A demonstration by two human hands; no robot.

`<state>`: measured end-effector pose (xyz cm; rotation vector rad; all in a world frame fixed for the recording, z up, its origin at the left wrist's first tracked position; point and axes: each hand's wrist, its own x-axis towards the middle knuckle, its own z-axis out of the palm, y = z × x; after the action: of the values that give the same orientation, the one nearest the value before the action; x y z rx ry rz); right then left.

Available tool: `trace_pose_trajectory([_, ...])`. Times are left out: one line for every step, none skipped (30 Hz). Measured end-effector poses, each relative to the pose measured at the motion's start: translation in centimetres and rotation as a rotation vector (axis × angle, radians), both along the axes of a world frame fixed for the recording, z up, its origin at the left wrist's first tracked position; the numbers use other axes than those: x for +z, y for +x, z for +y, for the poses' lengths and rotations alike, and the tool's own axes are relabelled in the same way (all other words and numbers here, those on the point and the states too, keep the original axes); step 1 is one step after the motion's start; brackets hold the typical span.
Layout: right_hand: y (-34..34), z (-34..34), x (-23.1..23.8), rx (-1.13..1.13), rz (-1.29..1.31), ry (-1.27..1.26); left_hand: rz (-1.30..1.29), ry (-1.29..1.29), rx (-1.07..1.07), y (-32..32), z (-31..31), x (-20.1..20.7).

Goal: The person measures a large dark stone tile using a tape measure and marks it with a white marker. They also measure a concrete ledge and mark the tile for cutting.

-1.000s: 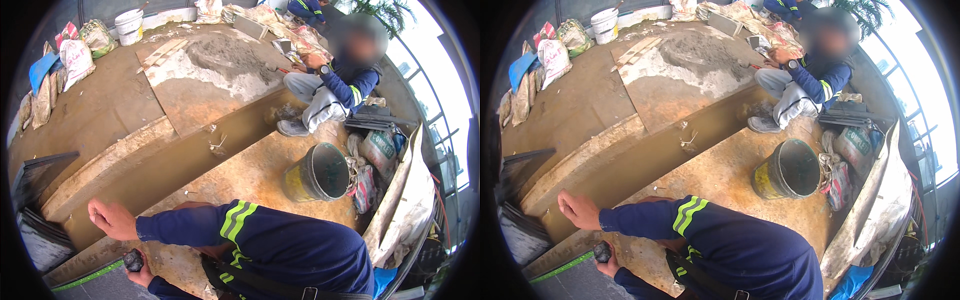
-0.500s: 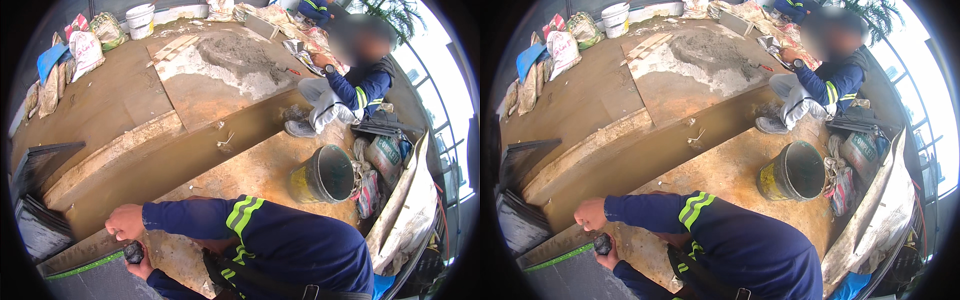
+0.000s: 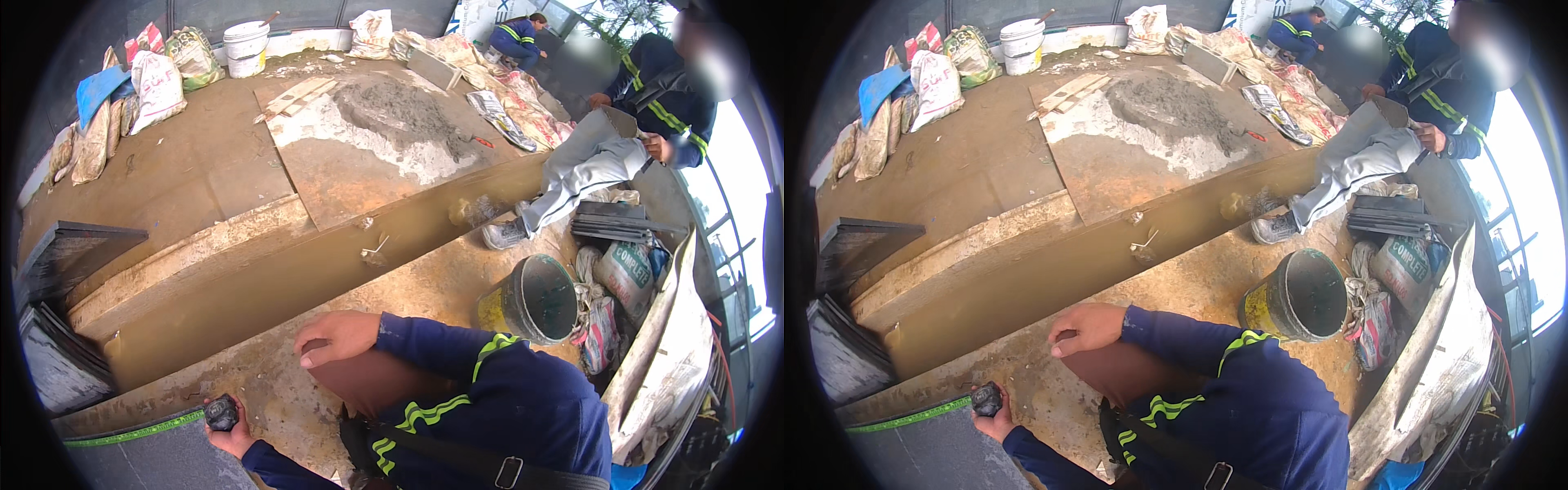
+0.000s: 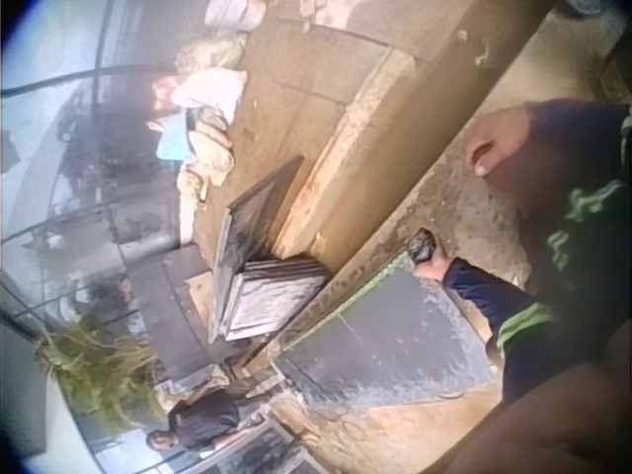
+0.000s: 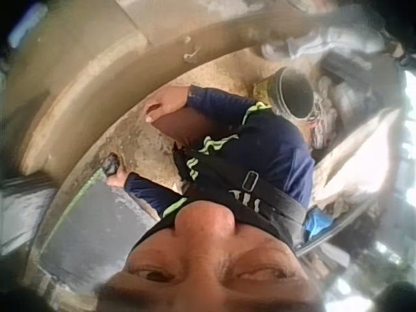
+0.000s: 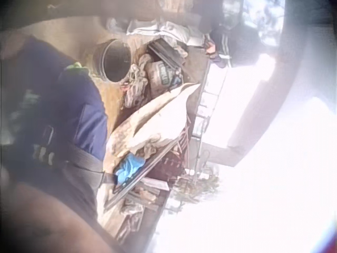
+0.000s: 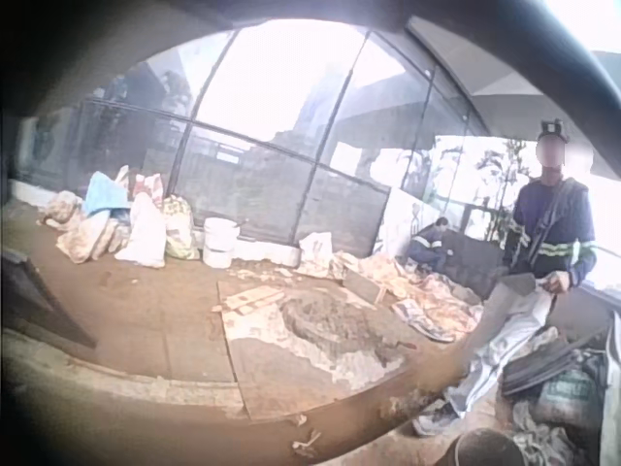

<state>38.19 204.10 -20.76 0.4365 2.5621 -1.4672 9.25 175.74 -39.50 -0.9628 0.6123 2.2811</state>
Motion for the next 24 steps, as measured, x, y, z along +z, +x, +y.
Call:
trace_pose_trajectory([1.2,-0.2,0.2,-0.041,0.046,0.035,-0.002,-0.014,-0.019,-0.1,0.1,-0.1])
trace_pose_trajectory([2.2,-0.7,0.3,-0.064,0.112,0.061,0.006,-0.016,-0.023,-0.2,-0.1,-0.1])
trace_pose_trajectory([3.1,-1.1,0.5,-0.077,0.204,0.090,0.005,-0.020,-0.017,-0.3,0.0,-0.1])
trace_pose_trajectory([3.8,-1.6,0.7,-0.096,0.178,0.127,-0.027,-0.007,0.000,-0.5,-0.1,-0.1])
trace_pose_trajectory([4.4,-2.1,0.9,-0.112,0.178,0.165,-0.010,-0.034,-0.010,-0.5,0.0,0.0])
trace_pose_trajectory([4.8,-2.5,1.1,-0.141,0.136,0.208,-0.024,-0.045,-0.014,-0.6,0.1,0.2])
trace_pose_trajectory([5.0,-2.8,1.4,-0.140,0.156,0.238,-0.040,-0.061,-0.017,-0.5,0.3,0.4])
trace_pose_trajectory([5.1,-2.8,1.6,-0.143,0.135,0.268,-0.056,-0.054,-0.017,-0.4,0.4,0.5])
trace_pose_trajectory([4.9,-2.8,1.8,-0.116,0.060,0.272,-0.068,-0.051,-0.002,-0.2,0.6,0.7])
trace_pose_trajectory([4.3,-2.6,2.0,-0.118,0.047,0.281,-0.061,-0.043,0.026,-0.1,0.7,0.9])
trace_pose_trajectory([3.6,-2.2,2.3,-0.078,-0.016,0.262,-0.038,-0.059,0.024,0.2,0.7,1.0])
trace_pose_trajectory([2.3,-1.6,2.6,-0.005,-0.039,0.240,-0.051,-0.027,0.056,0.3,0.8,1.0])
trace_pose_trajectory([0.9,-1.3,3.0,0.049,-0.109,0.303,-0.039,-0.012,0.013,0.6,0.6,0.9])
trace_pose_trajectory([-0.8,-1.2,3.2,0.126,-0.090,0.367,-0.028,0.068,0.029,0.9,0.6,0.8])
trace_pose_trajectory([-2.9,-1.8,3.2,0.209,-0.176,0.494,0.018,0.011,0.034,1.5,0.6,0.6])
trace_pose_trajectory([-4.8,-2.1,3.6,0.345,-0.290,0.499,0.015,0.049,0.032,1.7,0.7,0.5])
trace_pose_trajectory([-6.7,-2.5,4.0,0.465,-0.431,0.568,0.051,0.055,0.041,2.1,1.0,0.6])
trace_pose_trajectory([-8.8,-3.8,3.9,0.540,-0.296,0.560,0.071,0.078,0.079,2.4,1.3,0.6])
trace_pose_trajectory([-10.2,-5.2,4.1,0.588,-0.176,0.543,0.085,0.096,0.102,2.7,1.8,0.8])
trace_pose_trajectory([-10.9,-6.5,4.4,0.602,-0.133,0.533,0.033,0.060,0.131,3.3,1.8,1.0])
trace_pose_trajectory([-11.8,-7.3,4.6,0.656,-0.021,0.458,0.024,0.069,0.135,3.4,2.1,1.2])
trace_pose_trajectory([-12.3,-8.1,4.8,0.692,0.032,0.397,0.022,0.080,0.156,3.5,2.2,1.3])
trace_pose_trajectory([-12.6,-9.0,4.8,0.724,0.140,0.338,0.019,0.092,0.166,3.6,2.3,1.5])
trace_pose_trajectory([-12.8,-9.7,4.6,0.721,0.089,0.342,0.020,0.105,0.166,3.7,2.4,1.5])
